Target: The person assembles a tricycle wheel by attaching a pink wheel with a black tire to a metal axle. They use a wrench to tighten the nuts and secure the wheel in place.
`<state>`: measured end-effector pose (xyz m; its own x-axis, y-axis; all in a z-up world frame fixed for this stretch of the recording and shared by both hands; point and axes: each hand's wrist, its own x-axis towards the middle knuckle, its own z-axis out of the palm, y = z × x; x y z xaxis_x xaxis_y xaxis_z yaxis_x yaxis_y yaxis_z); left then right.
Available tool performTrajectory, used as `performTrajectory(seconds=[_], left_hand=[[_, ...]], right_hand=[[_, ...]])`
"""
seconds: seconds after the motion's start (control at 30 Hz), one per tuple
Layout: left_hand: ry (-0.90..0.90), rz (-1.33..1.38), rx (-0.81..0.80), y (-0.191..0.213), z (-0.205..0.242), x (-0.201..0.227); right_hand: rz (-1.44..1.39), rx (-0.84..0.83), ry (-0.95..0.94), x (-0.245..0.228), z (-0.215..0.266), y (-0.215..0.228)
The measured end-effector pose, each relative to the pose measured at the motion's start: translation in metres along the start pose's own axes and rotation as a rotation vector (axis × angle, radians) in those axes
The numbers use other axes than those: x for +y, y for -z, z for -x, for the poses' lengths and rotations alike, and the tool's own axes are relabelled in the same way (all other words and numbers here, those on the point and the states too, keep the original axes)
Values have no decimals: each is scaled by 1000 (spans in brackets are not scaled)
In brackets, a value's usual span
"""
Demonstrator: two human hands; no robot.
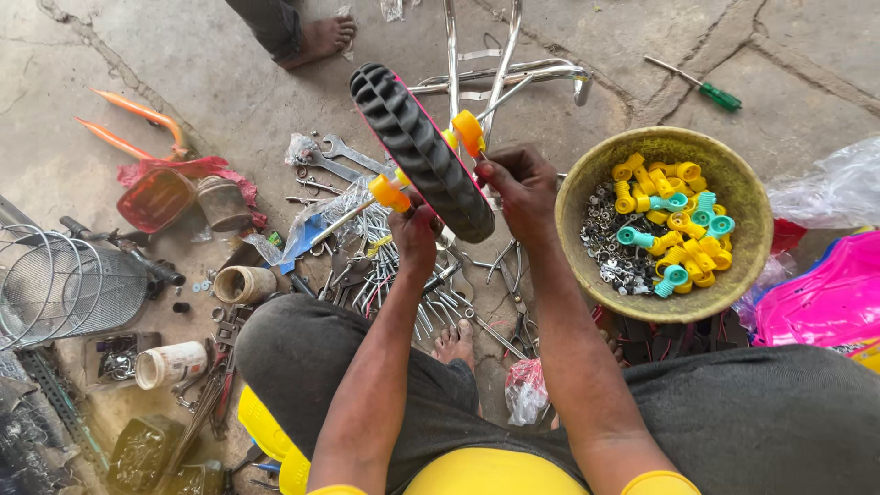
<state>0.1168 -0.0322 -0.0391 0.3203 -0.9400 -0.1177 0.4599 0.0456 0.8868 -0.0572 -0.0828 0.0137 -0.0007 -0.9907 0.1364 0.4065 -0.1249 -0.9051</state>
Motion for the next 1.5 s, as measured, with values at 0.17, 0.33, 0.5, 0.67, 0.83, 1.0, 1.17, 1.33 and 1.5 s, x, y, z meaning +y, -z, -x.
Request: performTrajectory(seconds=[0.17,0.33,0.5,0.67,0.83,1.0,1.17,1.33,1.5], left_hand=[[-96,-208,47,-30,-2,46],[231,-215,-21,-55,3,119],[219,-266,-114,-71,-8,153],[255,-214,-118,-82,-39,156],[119,-266,-104,-94,-68,147],[37,-213,-166,-96,-88,144],[-40,63,-254,-97,-68,131],[-44,280,-208,-121,-38,102],[-204,220,-199,-152,-32,84]], right_hand=[[30,182,56,-12,2,3],[149,106,-52,-18,10,7],[-40,94,-101,-25,8,-8],[44,160,-132,-34,-15,-8],[-88,113,-55,-27,-42,0],[-212,104,-24,-14,-64,-1],[-116,425,30,-37,-43,1],[-135,577,428,-94,5,-4],[387,257,468,-121,18,-41]])
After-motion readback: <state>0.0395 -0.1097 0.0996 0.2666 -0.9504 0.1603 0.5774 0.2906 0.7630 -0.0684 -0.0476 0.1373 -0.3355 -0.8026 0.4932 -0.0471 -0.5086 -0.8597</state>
